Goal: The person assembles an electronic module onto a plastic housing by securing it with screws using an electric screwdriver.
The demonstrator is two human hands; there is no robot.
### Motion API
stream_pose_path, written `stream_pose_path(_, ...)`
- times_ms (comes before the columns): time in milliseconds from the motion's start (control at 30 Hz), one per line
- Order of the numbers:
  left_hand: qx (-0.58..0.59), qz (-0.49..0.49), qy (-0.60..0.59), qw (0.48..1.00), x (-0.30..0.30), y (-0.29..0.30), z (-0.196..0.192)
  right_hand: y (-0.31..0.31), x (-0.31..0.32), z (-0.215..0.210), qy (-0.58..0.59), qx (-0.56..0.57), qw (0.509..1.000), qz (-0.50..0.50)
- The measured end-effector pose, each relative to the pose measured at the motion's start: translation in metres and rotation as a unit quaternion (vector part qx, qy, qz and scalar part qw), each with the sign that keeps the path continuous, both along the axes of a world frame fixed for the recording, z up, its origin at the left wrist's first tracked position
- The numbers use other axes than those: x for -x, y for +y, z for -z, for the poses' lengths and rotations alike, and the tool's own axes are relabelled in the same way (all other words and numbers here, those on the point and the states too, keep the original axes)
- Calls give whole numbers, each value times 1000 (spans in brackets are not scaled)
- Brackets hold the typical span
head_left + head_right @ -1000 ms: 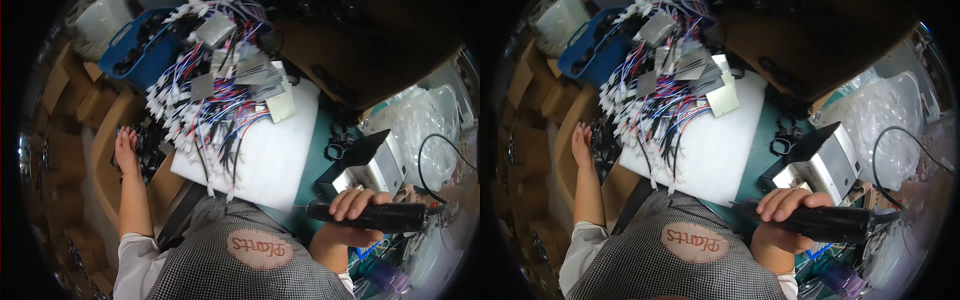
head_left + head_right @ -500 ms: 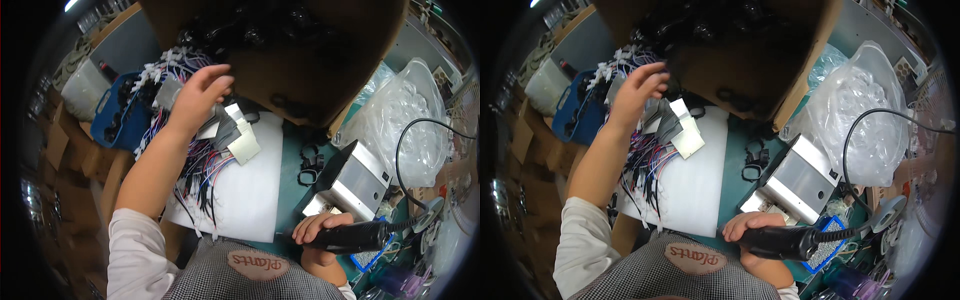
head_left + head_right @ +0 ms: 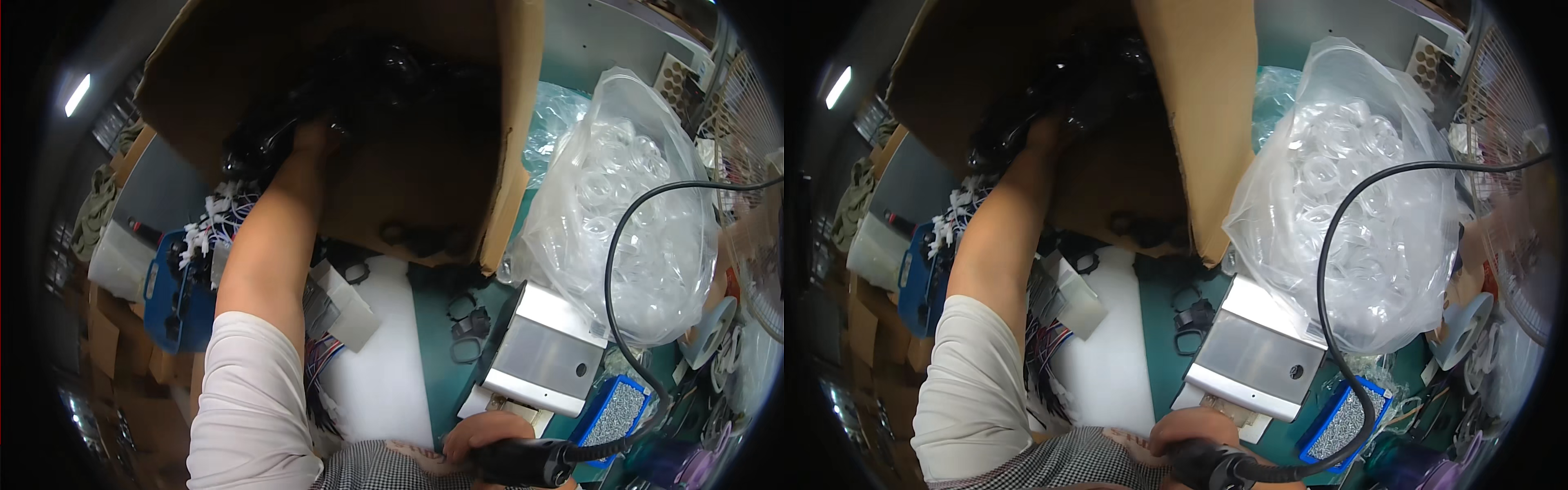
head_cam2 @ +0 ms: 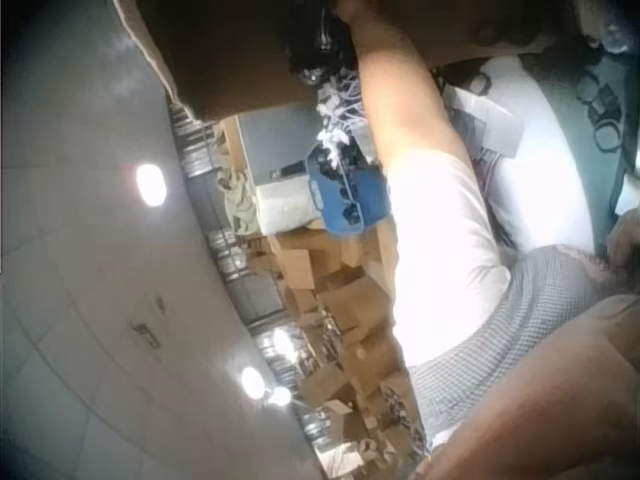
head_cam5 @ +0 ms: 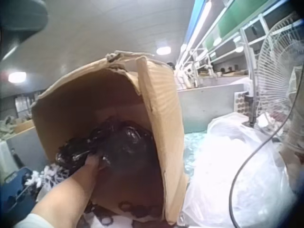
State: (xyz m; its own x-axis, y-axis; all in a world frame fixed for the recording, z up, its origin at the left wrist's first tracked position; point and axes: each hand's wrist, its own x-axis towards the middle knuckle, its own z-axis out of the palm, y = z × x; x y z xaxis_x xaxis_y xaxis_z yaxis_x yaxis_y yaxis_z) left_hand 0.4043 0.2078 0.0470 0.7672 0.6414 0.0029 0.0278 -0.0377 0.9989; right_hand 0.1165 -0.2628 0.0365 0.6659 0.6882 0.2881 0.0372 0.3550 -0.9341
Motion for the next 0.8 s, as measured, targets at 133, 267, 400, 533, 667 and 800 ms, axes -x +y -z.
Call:
stream_pose_path(133,77,-24,-25,996,-13,-27,0,11,4,12,-52,-126,985,102)
stream_pose_path(267,94,3,-9,996,20,-40,-23,-7,-8,0,-68,-57,995,-36)
stream_pose_path(400,-77,186,71,977,91,-78,-49,-3,2,8,112,-130,981,-91)
stream_pose_path(533,-350,273,153,883,183,-142,-83,17,21,24,67,-209,973,68)
stream_pose_path(667,-617,389,-46,682,277,-164,-60,19,27,12,89,-251,961,68)
stream_pose_path(800,-599,499,-8,626,358,-187,-38,15,30,7,100,-279,954,45)
